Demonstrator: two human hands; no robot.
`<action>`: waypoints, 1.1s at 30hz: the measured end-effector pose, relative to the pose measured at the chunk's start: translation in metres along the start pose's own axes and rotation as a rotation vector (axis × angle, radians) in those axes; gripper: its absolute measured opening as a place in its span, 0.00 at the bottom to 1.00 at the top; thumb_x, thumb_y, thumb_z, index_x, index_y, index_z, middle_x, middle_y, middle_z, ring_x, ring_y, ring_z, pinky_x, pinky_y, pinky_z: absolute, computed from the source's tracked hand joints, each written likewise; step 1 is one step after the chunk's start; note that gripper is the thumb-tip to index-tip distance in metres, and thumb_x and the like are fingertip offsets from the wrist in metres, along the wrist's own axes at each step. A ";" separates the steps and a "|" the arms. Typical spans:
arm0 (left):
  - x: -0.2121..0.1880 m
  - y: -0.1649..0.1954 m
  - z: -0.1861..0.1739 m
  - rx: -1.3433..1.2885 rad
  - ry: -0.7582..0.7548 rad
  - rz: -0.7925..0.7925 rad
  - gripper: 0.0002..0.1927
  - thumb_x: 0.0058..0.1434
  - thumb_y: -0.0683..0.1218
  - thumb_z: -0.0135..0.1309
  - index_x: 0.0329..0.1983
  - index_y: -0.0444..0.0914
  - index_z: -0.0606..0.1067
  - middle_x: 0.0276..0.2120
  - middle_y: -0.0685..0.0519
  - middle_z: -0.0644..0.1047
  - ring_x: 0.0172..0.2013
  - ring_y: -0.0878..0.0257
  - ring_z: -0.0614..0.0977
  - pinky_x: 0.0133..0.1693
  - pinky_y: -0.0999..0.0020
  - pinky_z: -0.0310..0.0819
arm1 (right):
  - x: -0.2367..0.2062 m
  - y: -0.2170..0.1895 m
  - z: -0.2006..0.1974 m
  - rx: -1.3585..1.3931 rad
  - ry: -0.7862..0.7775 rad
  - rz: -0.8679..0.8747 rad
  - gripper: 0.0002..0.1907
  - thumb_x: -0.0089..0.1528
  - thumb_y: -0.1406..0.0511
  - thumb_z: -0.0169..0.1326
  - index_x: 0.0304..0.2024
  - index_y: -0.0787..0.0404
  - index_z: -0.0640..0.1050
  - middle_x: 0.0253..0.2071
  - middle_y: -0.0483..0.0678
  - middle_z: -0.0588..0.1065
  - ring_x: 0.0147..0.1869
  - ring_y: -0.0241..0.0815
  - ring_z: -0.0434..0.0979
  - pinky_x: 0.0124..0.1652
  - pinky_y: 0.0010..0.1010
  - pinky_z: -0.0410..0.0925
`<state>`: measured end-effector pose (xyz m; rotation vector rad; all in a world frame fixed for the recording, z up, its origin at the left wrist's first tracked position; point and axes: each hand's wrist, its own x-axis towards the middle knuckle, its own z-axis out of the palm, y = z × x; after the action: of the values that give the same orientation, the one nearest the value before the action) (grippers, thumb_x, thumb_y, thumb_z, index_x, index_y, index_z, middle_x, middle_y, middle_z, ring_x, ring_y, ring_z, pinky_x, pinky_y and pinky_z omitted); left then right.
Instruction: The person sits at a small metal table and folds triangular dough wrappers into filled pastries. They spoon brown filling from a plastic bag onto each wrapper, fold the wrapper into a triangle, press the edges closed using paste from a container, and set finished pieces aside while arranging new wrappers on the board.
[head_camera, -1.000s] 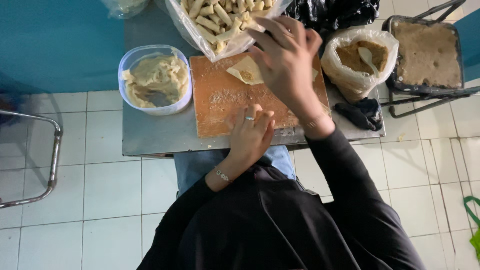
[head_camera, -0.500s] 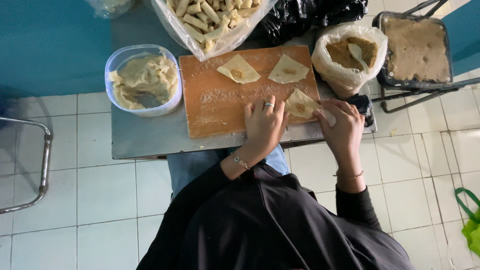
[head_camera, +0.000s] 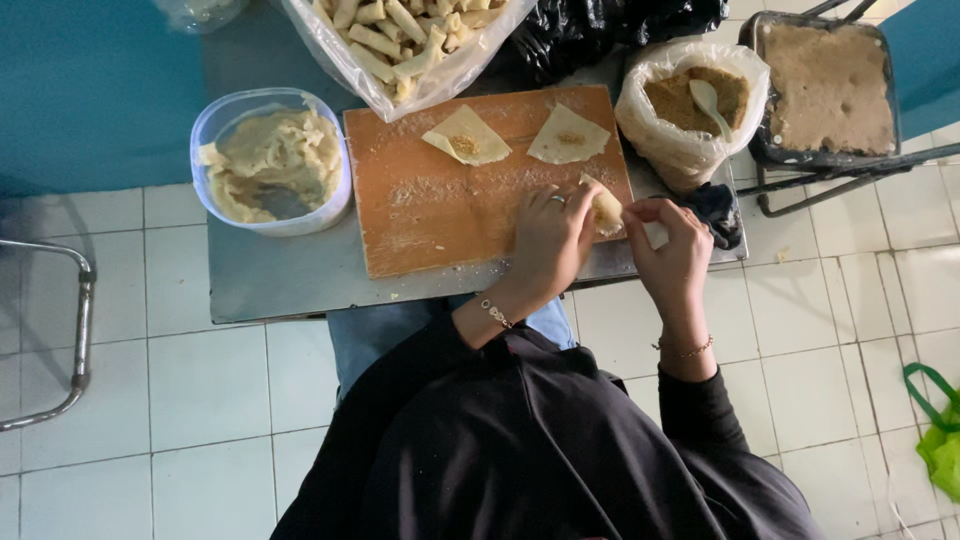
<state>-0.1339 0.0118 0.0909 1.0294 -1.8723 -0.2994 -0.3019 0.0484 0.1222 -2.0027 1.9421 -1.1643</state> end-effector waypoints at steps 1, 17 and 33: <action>0.001 0.000 0.002 -0.020 0.007 0.025 0.20 0.63 0.40 0.54 0.59 0.39 0.70 0.45 0.44 0.79 0.47 0.47 0.78 0.54 0.51 0.68 | 0.000 -0.001 0.000 0.027 0.005 0.016 0.06 0.63 0.68 0.64 0.41 0.62 0.82 0.39 0.48 0.81 0.44 0.45 0.82 0.48 0.33 0.72; -0.004 -0.008 0.015 -0.083 -0.154 -0.008 0.18 0.60 0.37 0.55 0.54 0.33 0.71 0.52 0.36 0.75 0.51 0.41 0.77 0.52 0.54 0.72 | 0.000 -0.008 0.002 -0.064 -0.114 -0.204 0.23 0.67 0.69 0.61 0.63 0.59 0.72 0.45 0.40 0.83 0.48 0.40 0.83 0.53 0.34 0.67; 0.016 -0.048 0.013 -0.359 -0.337 0.037 0.10 0.50 0.37 0.64 0.33 0.26 0.77 0.49 0.38 0.72 0.42 0.47 0.81 0.44 0.60 0.76 | 0.021 0.023 -0.010 0.094 -0.287 -0.198 0.31 0.53 0.65 0.71 0.59 0.57 0.77 0.51 0.44 0.81 0.57 0.46 0.80 0.59 0.34 0.69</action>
<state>-0.1224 -0.0327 0.0654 0.7292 -2.0331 -0.7963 -0.3286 0.0299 0.1256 -2.2090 1.5564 -0.9223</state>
